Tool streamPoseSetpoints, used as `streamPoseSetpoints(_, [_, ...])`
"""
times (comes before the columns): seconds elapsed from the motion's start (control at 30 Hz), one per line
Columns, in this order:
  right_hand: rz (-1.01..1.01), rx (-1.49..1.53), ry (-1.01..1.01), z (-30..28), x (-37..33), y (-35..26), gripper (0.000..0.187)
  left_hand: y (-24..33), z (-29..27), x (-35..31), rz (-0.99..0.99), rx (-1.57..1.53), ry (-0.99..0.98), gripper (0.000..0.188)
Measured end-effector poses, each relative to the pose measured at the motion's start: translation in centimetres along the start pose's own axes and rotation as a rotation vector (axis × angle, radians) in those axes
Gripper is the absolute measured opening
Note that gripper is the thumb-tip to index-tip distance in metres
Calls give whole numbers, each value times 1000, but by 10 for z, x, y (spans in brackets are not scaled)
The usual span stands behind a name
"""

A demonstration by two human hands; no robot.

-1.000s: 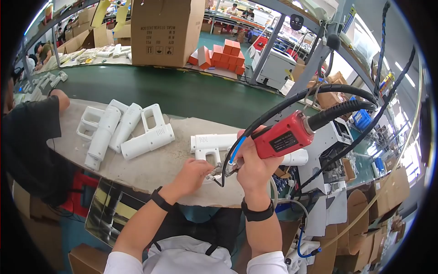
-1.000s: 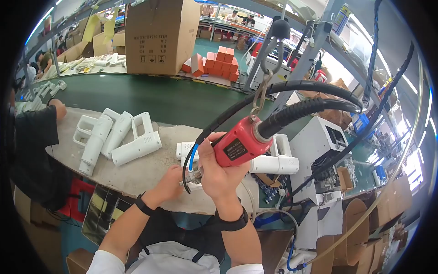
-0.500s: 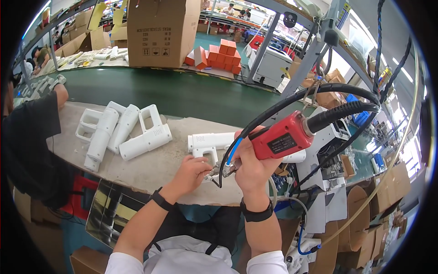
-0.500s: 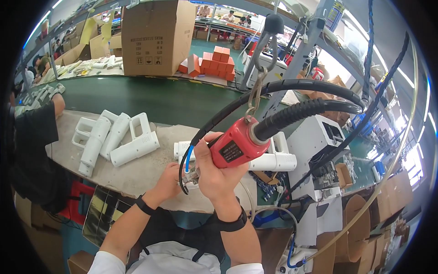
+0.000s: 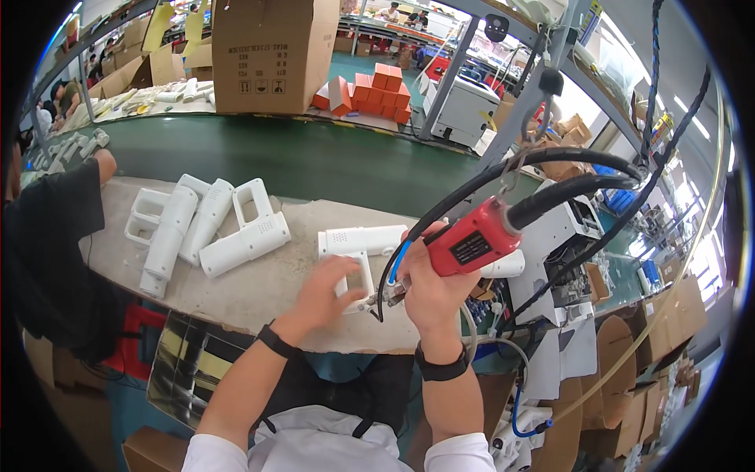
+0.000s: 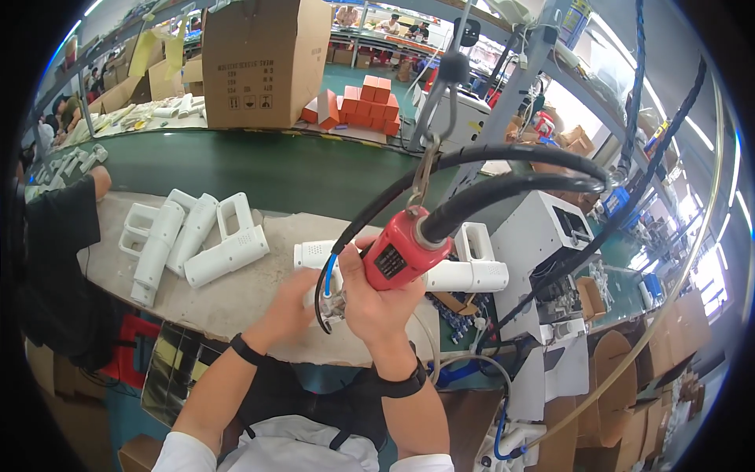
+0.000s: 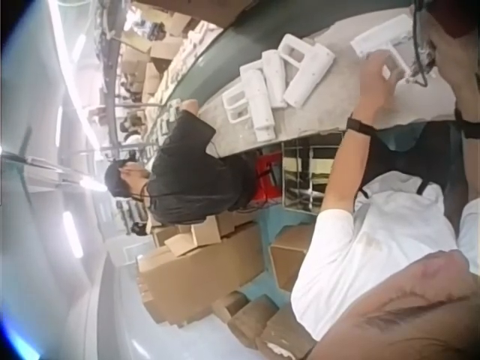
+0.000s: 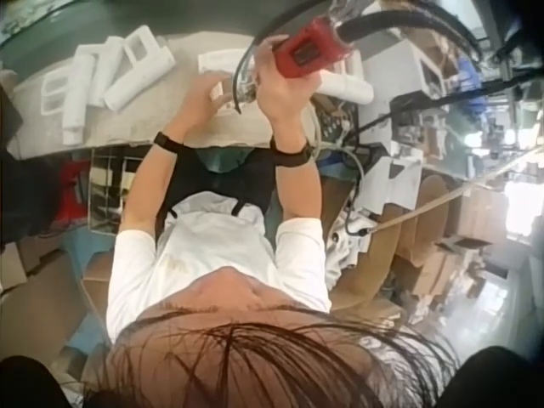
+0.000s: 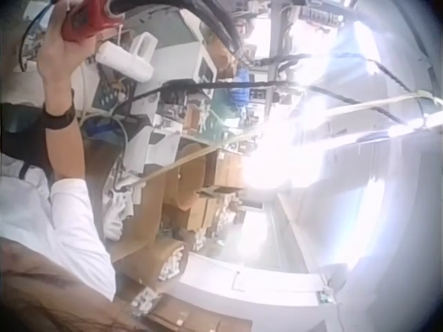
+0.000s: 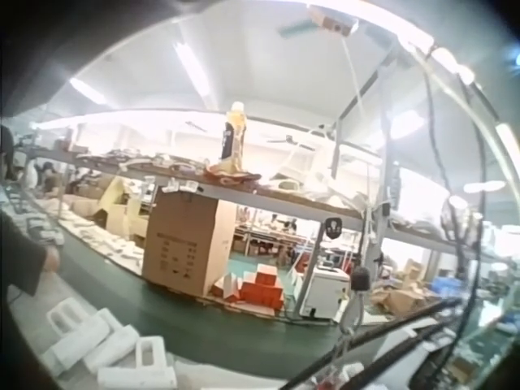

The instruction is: The person picks up a white plastic housing, positions it on the workbench, and drives screws into it using a pneumatic screwdriver. They then set the housing aside and repeat the process with another housing.

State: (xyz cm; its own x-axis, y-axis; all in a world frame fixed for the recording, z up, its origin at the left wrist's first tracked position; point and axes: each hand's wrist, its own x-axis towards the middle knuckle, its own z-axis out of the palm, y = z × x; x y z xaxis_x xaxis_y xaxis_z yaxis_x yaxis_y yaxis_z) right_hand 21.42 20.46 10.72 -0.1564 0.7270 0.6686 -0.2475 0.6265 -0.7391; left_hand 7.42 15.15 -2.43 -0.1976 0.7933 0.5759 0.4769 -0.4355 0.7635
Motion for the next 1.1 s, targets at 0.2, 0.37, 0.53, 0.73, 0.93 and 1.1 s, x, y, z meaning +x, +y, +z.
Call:
streamPoseSetpoints(0.2, [162,-2,58,3,-5,25,11,-37,-4,0,-225,603,73,30])
streamPoseSetpoints(0.37, [208,-58,54,10,-19,52,10,-41,2,-3,-290,553,101,34])
streamPoseSetpoints(0.53, [263,-60,21,13,-18,53,12,-47,1,-5,-334,560,51,36])
streamPoseSetpoints(0.73, [120,53,31,16,4,-9,17,-39,-1,-2,-416,565,-1,39])
streamPoseSetpoints(0.93, [306,186,-25,50,-6,-20,13,-40,-10,-3,-520,491,-112,41])
streamPoseSetpoints(1.1, [322,205,-51,56,-9,-6,15,-46,-9,-3,-492,517,-93,38])
